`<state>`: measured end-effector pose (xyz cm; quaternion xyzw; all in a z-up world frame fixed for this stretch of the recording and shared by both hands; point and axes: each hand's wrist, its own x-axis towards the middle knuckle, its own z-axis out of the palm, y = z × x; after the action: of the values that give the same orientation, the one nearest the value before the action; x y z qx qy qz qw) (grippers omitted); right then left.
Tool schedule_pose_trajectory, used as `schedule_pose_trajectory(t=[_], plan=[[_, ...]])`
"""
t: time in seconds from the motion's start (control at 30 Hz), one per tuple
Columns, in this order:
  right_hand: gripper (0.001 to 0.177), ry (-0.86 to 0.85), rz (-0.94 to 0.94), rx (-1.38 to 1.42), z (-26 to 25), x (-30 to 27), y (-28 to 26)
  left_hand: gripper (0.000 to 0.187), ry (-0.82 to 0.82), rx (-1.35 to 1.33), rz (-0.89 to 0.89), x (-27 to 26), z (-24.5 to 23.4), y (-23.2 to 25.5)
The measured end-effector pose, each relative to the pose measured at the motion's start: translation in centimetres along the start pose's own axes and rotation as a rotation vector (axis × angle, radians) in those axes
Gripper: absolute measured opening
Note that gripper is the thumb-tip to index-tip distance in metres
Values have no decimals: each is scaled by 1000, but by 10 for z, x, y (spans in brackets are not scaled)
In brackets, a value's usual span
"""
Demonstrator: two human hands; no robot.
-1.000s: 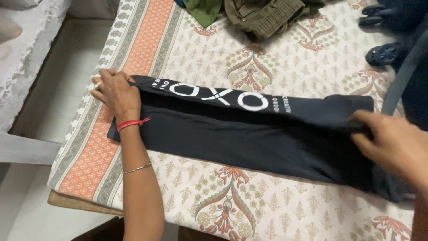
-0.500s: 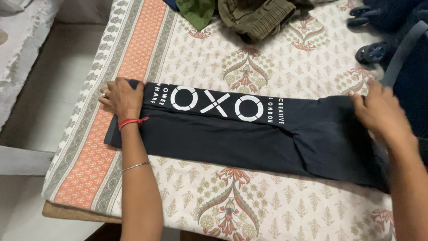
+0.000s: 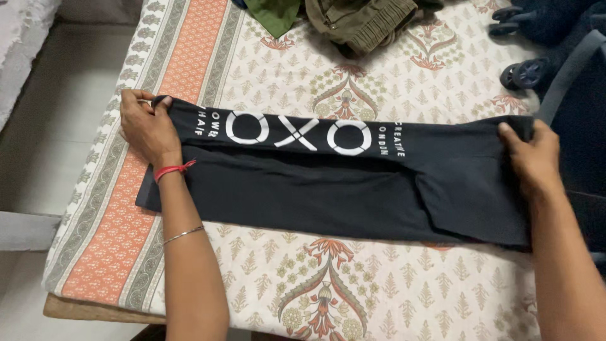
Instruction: The person folds a pair of pants and a t-shirt by hand on a bed and places them into an open suitcase.
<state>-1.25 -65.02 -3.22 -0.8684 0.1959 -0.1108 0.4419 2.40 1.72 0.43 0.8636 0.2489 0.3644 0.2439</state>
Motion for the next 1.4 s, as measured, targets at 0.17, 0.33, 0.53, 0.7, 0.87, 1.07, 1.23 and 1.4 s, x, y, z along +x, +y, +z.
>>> schedule_pose_trajectory(t=[0.17, 0.33, 0.53, 0.7, 0.87, 1.07, 1.23, 1.4], plan=[[60, 124, -215, -313, 9, -7, 6, 26, 53, 262, 253, -16, -1, 18], [52, -65, -416, -508, -15, -85, -41, 32, 3, 261, 488, -58, 1, 86], [118, -644, -374, -537, -56, -146, -83, 41, -777, -221, 938, -199, -5, 207], [112, -706, -88, -728, -79, -142, -69, 50, -789, -426, 1330, -268, -1, 241], [72, -670, -305, -571, -95, -135, -49, 30, -885, -475, 1249, -273, 11, 242], [42, -689, -90, -404, -99, -121, -51, 25, -1219, -761, 729, -259, 47, 250], [32, -691, 99, -392, -92, -105, -63, 30, -1322, -697, 479, -259, 56, 257], [32, -590, 0, -71, -90, -83, -67, 54, -1121, -1050, 849, -258, 46, 249]])
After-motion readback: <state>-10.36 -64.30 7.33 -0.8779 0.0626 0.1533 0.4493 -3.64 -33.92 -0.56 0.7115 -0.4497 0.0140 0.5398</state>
